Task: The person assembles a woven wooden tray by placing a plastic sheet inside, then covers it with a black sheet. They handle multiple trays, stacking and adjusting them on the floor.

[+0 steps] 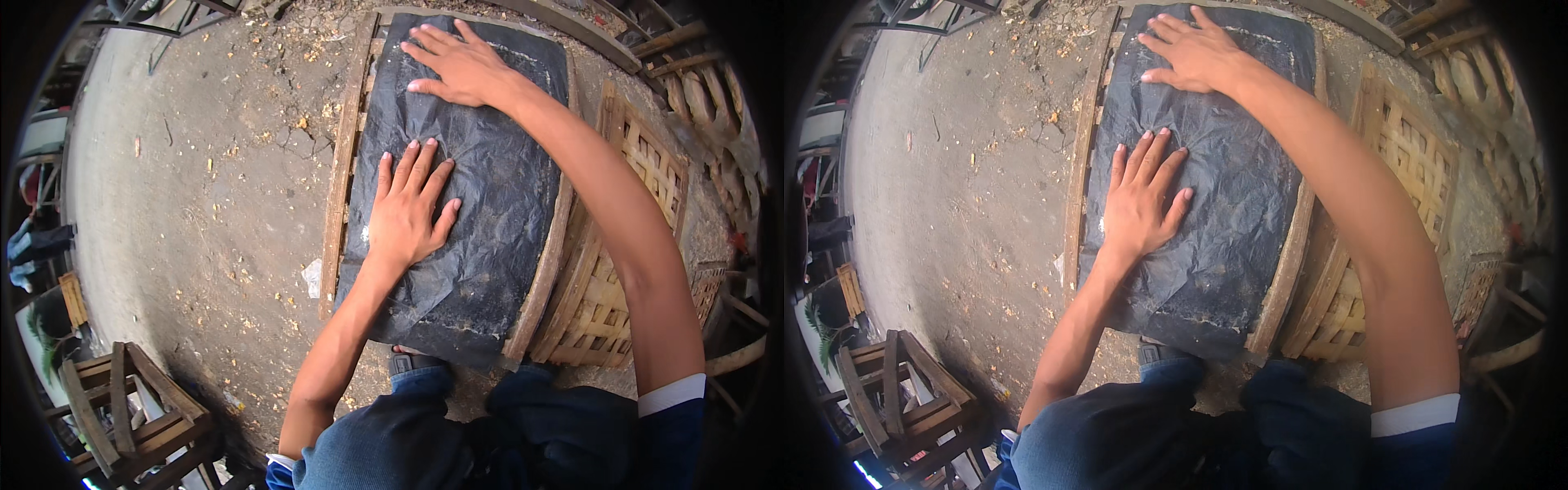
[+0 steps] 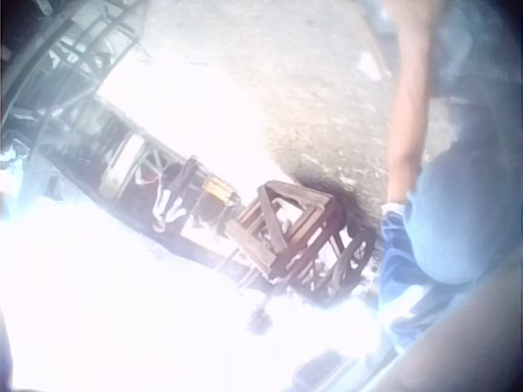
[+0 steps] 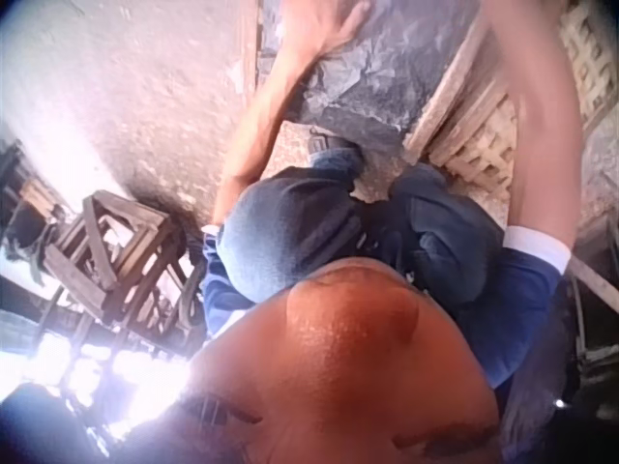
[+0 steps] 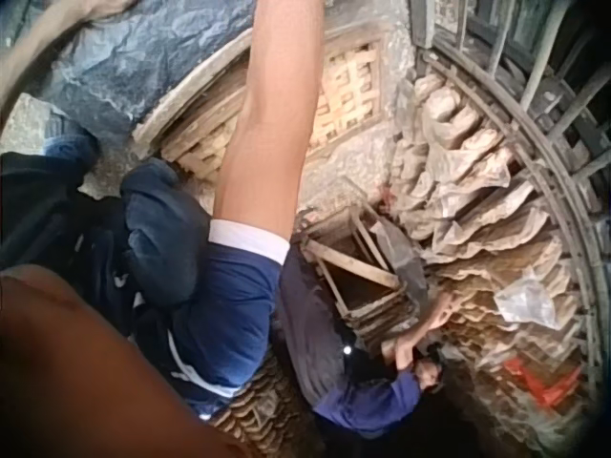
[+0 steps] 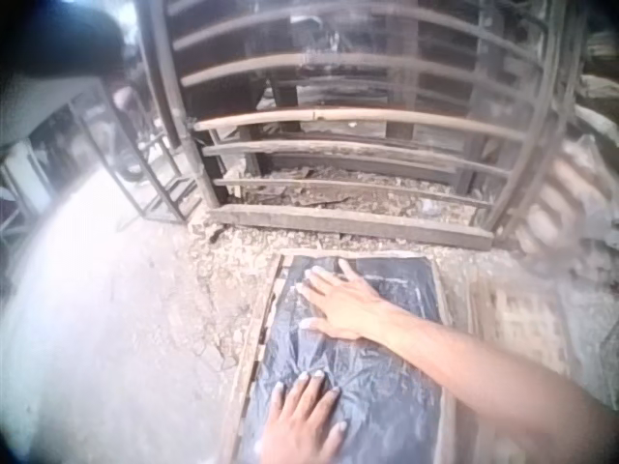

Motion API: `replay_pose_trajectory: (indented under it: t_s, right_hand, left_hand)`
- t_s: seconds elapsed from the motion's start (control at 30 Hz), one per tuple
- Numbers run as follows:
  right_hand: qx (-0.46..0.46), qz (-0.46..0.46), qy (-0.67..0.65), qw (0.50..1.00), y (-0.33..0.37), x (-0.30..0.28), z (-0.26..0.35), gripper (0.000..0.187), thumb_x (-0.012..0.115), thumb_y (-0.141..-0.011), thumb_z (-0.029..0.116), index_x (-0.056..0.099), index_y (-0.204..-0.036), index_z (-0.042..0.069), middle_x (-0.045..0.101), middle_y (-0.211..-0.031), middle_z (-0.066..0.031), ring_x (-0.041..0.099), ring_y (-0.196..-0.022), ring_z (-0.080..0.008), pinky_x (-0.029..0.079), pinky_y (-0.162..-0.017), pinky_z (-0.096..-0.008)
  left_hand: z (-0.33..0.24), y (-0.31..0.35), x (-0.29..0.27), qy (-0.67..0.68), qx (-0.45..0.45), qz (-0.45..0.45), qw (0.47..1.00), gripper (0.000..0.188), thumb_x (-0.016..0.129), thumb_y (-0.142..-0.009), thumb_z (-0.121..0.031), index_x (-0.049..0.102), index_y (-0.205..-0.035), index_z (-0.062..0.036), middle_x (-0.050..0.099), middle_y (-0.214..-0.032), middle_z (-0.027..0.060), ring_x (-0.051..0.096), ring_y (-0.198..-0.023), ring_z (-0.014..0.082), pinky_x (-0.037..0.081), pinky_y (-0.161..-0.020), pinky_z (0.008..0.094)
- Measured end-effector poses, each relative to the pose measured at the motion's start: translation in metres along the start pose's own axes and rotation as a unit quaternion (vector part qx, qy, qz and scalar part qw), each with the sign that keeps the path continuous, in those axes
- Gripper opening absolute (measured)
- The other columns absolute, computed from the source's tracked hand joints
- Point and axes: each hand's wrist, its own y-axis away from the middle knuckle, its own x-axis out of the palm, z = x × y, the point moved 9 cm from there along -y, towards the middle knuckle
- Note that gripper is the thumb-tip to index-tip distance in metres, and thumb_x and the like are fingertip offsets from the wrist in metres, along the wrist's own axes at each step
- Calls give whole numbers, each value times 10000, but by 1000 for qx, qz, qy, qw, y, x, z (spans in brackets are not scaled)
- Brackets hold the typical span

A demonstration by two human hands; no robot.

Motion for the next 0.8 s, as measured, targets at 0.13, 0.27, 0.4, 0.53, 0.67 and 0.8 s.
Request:
replay_pose_trajectory:
  t_s: [0.13, 0.27, 0.4, 0.53, 0.67, 0.8]
  right_hand:
    - [224, 34, -191, 955, -6, -17, -101, 732, 372, -1060, 560, 338, -1598, 63, 239, -1690, -185, 166, -1576, -374, 125, -1254, -618]
    - [82, -111, -64, 988, 21, -22, -82, 623, 404, -1080, 529, 369, -1602, 191, 263, -1697, -90, 210, -1575, -282, 158, -1270, -569]
    - [-173, -45, -178, 968, 99, -27, 81, 629, 562, -1026, 421, 399, -1584, 179, 269, -1695, -78, 218, -1575, -257, 142, -1288, -542]
    - [-244, 9, -140, 959, 144, -15, 78, 616, 522, -1029, 470, 387, -1590, 252, 271, -1697, -17, 230, -1571, -246, 142, -1291, -546]
    - [190, 76, 209, 956, 130, 3, -161, 607, 401, -1095, 464, 312, -1623, 179, 229, -1708, -86, 196, -1576, -300, 130, -1276, -558]
    - [81, -26, -47, 995, 149, -89, -99, 614, 445, -1067, 420, 402, -1564, 62, 286, -1659, -227, 222, -1546, -425, 155, -1257, -596]
  left_hand:
    - [7, 7, 2, -3, -10, 19, 1000, 555, 560, -976, -436, 564, -1436, -127, 405, -1605, 152, 338, -1505, 340, 187, -1247, 575]
    - [0, 1, 7, 1, -2, 25, 1000, 559, 564, -972, -438, 563, -1435, -126, 407, -1602, 149, 334, -1505, 342, 178, -1249, 579]
    - [11, 12, 5, -9, -17, 9, 1000, 567, 586, -971, -403, 541, -1451, -103, 421, -1592, 161, 343, -1505, 352, 188, -1248, 576]
    - [4, 8, 2, -11, 1, -6, 1000, 554, 596, -969, -378, 549, -1450, -108, 449, -1576, 160, 362, -1497, 350, 202, -1246, 570]
    - [-8, -4, 4, 13, 25, -31, 999, 517, 594, -959, -392, 592, -1409, -138, 466, -1566, 128, 399, -1466, 342, 245, -1225, 573]
    - [5, 11, 0, 2, 17, -46, 999, 496, 597, -963, -389, 605, -1394, -144, 478, -1557, 130, 404, -1466, 346, 248, -1227, 570]
